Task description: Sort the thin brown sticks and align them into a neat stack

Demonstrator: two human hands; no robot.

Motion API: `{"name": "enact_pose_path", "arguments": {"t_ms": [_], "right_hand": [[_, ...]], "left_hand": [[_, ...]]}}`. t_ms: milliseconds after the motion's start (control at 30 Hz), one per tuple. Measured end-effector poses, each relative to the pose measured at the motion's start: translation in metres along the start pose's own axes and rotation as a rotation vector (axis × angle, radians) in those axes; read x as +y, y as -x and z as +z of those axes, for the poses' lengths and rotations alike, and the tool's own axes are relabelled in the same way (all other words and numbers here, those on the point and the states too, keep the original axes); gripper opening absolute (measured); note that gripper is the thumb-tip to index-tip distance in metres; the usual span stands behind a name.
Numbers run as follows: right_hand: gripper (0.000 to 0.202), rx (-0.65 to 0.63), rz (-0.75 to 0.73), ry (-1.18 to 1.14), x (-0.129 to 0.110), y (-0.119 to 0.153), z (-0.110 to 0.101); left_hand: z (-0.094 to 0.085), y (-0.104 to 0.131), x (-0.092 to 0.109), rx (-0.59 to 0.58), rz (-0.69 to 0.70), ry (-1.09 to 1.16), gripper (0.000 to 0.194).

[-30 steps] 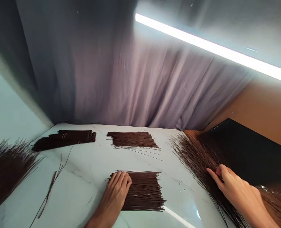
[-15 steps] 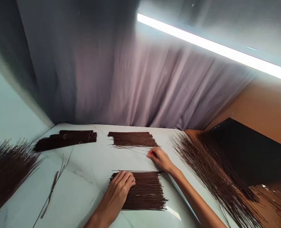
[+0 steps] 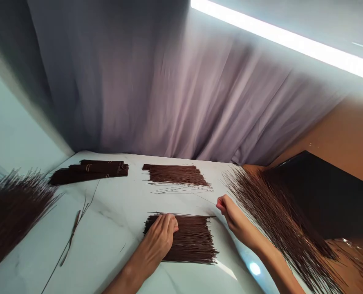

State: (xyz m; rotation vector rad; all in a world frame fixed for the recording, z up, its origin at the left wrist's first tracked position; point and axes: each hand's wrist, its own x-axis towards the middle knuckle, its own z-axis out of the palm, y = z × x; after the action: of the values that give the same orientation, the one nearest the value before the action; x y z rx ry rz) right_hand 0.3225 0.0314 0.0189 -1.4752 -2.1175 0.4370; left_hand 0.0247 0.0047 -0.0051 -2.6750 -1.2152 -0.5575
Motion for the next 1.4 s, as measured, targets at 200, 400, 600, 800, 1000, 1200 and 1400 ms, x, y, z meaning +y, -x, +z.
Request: {"name": "enact_pose_path", "arguments": {"t_ms": [200, 400, 600, 800, 1000, 1200, 1400], "right_hand": [[0.026, 0.042, 0.065, -0.186, -0.007, 0.006, 0.008], [0.023, 0.152, 0.101, -0.248, -0.025, 0.006, 0.012], [0.02, 0.237, 0.148, -0.3, -0.035, 0.015, 0.007], [0.023, 0.208, 0.146, -0.284, -0.033, 0.015, 0.011], [0.021, 0.184, 0.111, -0.259, -0.031, 0.016, 0.013], [0.019, 0.178, 0.078, -0.235, -0.032, 0.017, 0.012], [0.015, 0.214, 0.042, -0.254, -0.036, 0.019, 0.006]], "left_hand": [[-0.004, 0.001, -0.004, -0.075, 0.015, 0.282, 0.015], [-0.001, -0.002, -0.003, -0.002, 0.099, 0.103, 0.024], [-0.006, -0.002, -0.005, -0.045, 0.097, 0.134, 0.022], [-0.01, 0.002, -0.006, -0.092, 0.056, 0.297, 0.022], [-0.003, 0.001, -0.005, -0.065, 0.074, 0.262, 0.027], [-0.006, 0.002, -0.009, -0.017, -0.049, 0.413, 0.024], [-0.01, 0.004, -0.004, 0.052, -0.073, 0.486, 0.023]]}}
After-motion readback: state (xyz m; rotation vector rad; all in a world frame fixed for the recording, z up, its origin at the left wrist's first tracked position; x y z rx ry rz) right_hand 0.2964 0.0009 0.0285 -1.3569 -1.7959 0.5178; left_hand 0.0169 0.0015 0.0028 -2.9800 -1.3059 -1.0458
